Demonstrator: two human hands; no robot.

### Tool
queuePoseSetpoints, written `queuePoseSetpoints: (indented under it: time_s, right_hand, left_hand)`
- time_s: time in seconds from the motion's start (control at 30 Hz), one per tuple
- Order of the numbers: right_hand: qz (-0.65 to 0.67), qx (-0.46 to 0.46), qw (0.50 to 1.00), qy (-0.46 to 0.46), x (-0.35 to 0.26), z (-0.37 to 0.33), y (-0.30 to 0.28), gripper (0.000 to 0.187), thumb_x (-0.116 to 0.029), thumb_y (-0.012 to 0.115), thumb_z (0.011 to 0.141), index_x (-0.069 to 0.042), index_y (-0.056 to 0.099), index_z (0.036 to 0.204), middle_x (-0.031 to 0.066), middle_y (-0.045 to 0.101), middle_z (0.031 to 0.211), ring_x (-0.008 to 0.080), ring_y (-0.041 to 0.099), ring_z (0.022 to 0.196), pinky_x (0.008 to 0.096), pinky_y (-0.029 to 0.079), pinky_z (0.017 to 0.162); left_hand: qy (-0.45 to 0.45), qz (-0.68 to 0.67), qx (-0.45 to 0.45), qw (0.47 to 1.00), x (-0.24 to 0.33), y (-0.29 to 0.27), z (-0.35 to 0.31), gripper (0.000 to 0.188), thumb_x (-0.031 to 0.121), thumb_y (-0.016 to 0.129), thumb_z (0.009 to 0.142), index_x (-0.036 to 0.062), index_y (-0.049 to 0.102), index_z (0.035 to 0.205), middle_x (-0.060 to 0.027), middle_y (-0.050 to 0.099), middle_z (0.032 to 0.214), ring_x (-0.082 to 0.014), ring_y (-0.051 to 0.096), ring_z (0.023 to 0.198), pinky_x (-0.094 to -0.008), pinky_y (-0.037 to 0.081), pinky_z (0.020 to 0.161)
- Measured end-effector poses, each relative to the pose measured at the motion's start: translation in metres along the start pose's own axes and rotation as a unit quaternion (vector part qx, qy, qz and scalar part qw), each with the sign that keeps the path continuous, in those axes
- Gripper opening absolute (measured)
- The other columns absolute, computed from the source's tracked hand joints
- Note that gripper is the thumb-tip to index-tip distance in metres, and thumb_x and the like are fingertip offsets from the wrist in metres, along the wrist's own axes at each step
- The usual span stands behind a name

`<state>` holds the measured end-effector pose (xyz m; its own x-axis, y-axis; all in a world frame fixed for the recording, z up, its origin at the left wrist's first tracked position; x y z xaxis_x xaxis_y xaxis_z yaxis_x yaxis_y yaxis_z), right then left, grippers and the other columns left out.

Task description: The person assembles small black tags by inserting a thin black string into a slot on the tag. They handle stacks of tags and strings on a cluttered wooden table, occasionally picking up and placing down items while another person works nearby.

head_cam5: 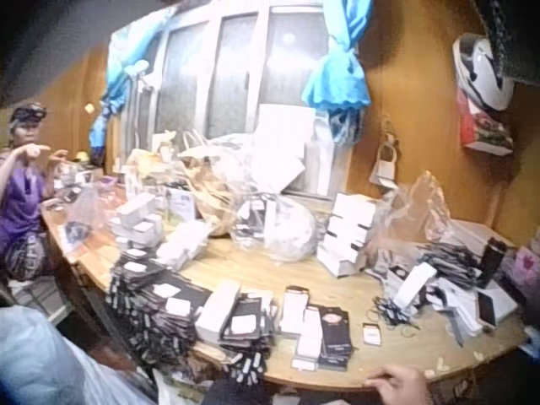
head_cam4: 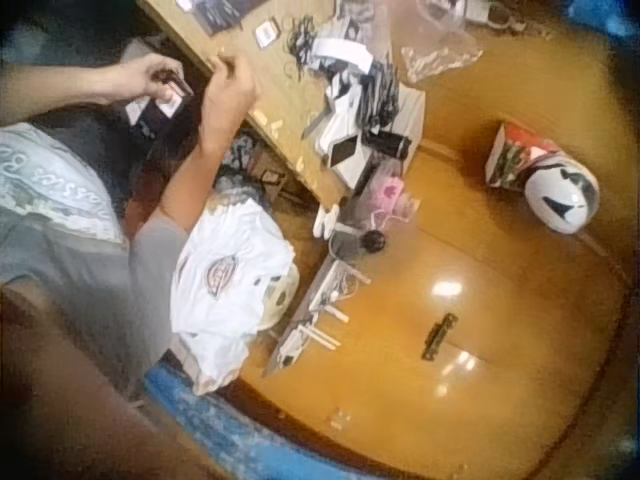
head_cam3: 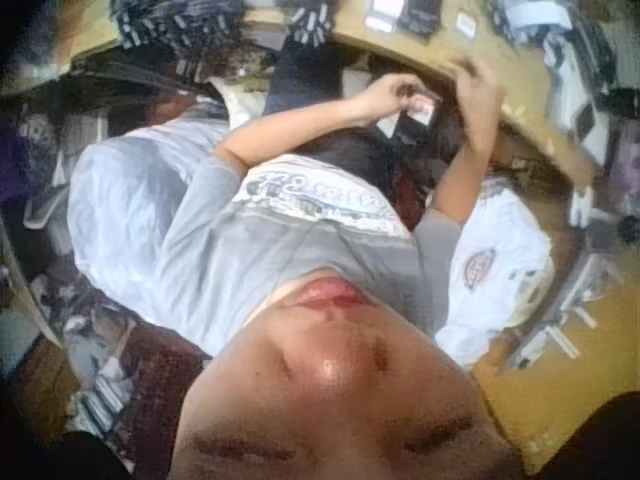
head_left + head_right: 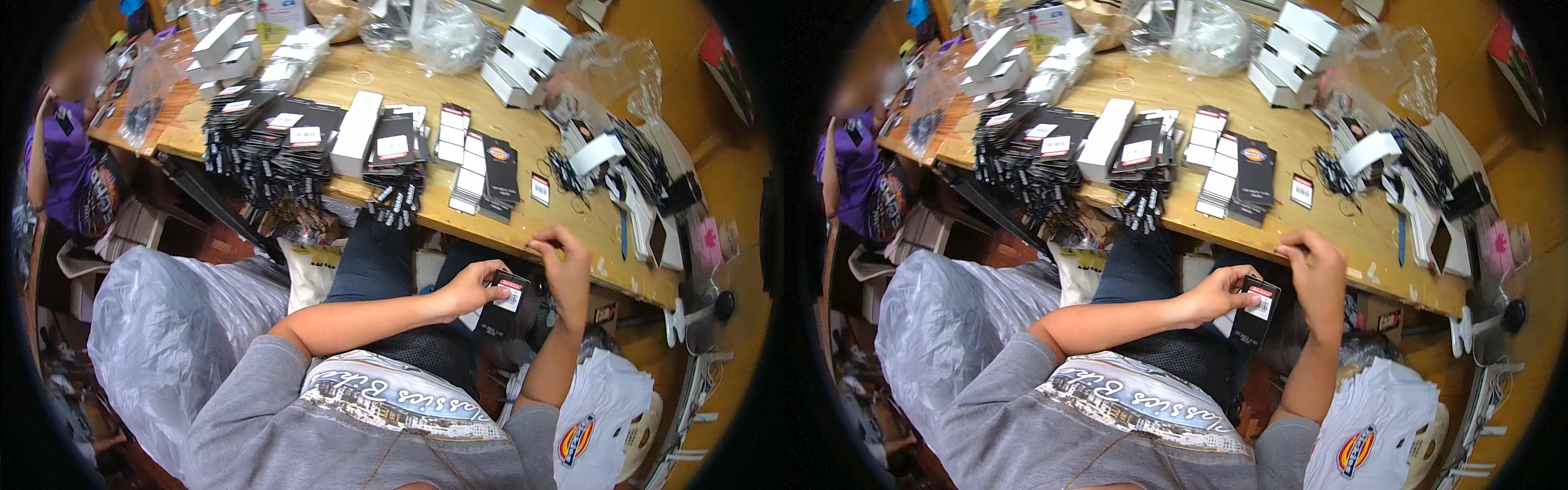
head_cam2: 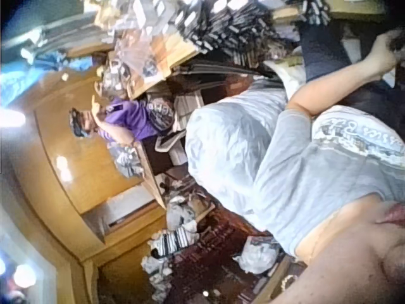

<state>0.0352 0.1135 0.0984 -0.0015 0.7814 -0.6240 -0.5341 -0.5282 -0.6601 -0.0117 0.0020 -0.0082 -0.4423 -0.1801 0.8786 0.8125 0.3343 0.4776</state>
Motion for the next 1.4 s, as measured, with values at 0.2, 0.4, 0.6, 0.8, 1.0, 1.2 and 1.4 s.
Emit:
queuePoseSetpoints:
  time_s: [0.2, 0.4, 0.6, 0.8, 1.0, 1.2, 1.4]
  right_hand:
    - [0.233, 0.083, 0.969, 0.019, -0.052, -0.003, -0.019, 0.008, 0.006, 0.060, 0.066, 0.004, 0.054, 0.073, 0.0042, 0.054, 0.065, 0.0085, 0.050, 0.057, 0.0174, 0.039, 0.051]
    - [0.300, 0.059, 0.946, -0.104, -0.088, -0.004, -0.009, 0.019, 0.009, 0.065, 0.060, 0.002, 0.055, 0.076, 0.0055, 0.055, 0.066, 0.0083, 0.052, 0.055, 0.0170, 0.041, 0.050]
    - [0.295, -0.143, 0.936, -0.126, -0.123, 0.011, 0.056, 0.016, 0.005, 0.053, 0.071, -0.002, 0.055, 0.086, 0.0070, 0.058, 0.066, 0.0117, 0.057, 0.058, 0.0214, 0.045, 0.053]
    - [0.276, -0.218, 0.914, -0.201, -0.138, 0.014, 0.116, 0.023, 0.005, 0.049, 0.068, -0.005, 0.051, 0.089, 0.0121, 0.057, 0.065, 0.0235, 0.058, 0.062, 0.0303, 0.046, 0.054]
    - [0.233, -0.224, 0.912, -0.251, -0.148, 0.010, 0.132, 0.024, 0.001, 0.053, 0.069, -0.004, 0.049, 0.092, 0.0137, 0.057, 0.070, 0.0278, 0.057, 0.064, 0.0325, 0.045, 0.055]
    - [0.066, -0.116, 0.913, -0.386, -0.151, -0.001, 0.109, 0.022, -0.003, 0.055, 0.066, -0.005, 0.053, 0.088, 0.0123, 0.053, 0.093, 0.0281, 0.052, 0.084, 0.0356, 0.043, 0.067]
    - [0.401, -0.357, 0.705, -0.463, -0.149, -0.045, 0.034, 0.018, -0.007, 0.053, 0.068, -0.001, 0.054, 0.085, 0.0126, 0.050, 0.088, 0.0236, 0.048, 0.077, 0.0344, 0.040, 0.069]
  left_hand:
    - [0.130, 0.065, 0.019, 0.989, 0.071, -0.014, -0.046, 0.032, -0.007, 0.048, 0.075, 0.0004, 0.036, 0.104, -0.0064, 0.045, 0.104, -0.0105, 0.041, 0.102, -0.0237, 0.034, 0.085]
    - [0.252, 0.488, 0.079, 0.832, 0.187, -0.040, -0.090, 0.024, -0.003, 0.052, 0.070, 0.0042, 0.057, 0.092, -0.0058, 0.056, 0.086, -0.0167, 0.051, 0.086, -0.0282, 0.034, 0.081]
    - [0.226, 0.793, 0.063, 0.562, 0.276, -0.084, -0.101, 0.022, 0.001, 0.050, 0.071, 0.0127, 0.058, 0.088, -0.0007, 0.050, 0.082, -0.0159, 0.046, 0.091, -0.0367, 0.018, 0.091]
    - [-0.001, 0.888, 0.016, 0.460, 0.288, -0.130, -0.081, 0.028, -0.008, 0.045, 0.061, 0.0106, 0.051, 0.081, -0.0025, 0.051, 0.085, -0.0189, 0.042, 0.100, -0.0492, 0.014, 0.093]
    - [0.068, 0.900, -0.033, 0.430, 0.266, -0.156, -0.071, 0.025, -0.001, 0.050, 0.061, 0.0083, 0.054, 0.084, -0.0088, 0.046, 0.091, -0.0242, 0.040, 0.098, -0.0352, 0.033, 0.080]
    - [0.191, 0.890, 0.074, 0.408, 0.261, -0.143, -0.086, 0.038, -0.003, 0.051, 0.062, 0.0105, 0.048, 0.097, -0.0102, 0.041, 0.106, -0.0265, 0.038, 0.103, -0.0365, 0.032, 0.085]
    - [0.264, 0.660, -0.230, 0.665, 0.252, -0.032, -0.143, 0.024, 0.003, 0.050, 0.064, 0.0033, 0.052, 0.087, -0.0097, 0.052, 0.085, -0.0279, 0.050, 0.082, -0.0375, 0.040, 0.071]
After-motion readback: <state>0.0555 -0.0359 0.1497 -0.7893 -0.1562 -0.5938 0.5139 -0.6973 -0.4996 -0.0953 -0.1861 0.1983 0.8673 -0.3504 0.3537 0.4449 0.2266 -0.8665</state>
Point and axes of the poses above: each hand's wrist, its own z-axis towards the middle knuckle, its own y-axis out of the palm, x = y × z, the point moved 1 cm from there along z, towards the middle knuckle
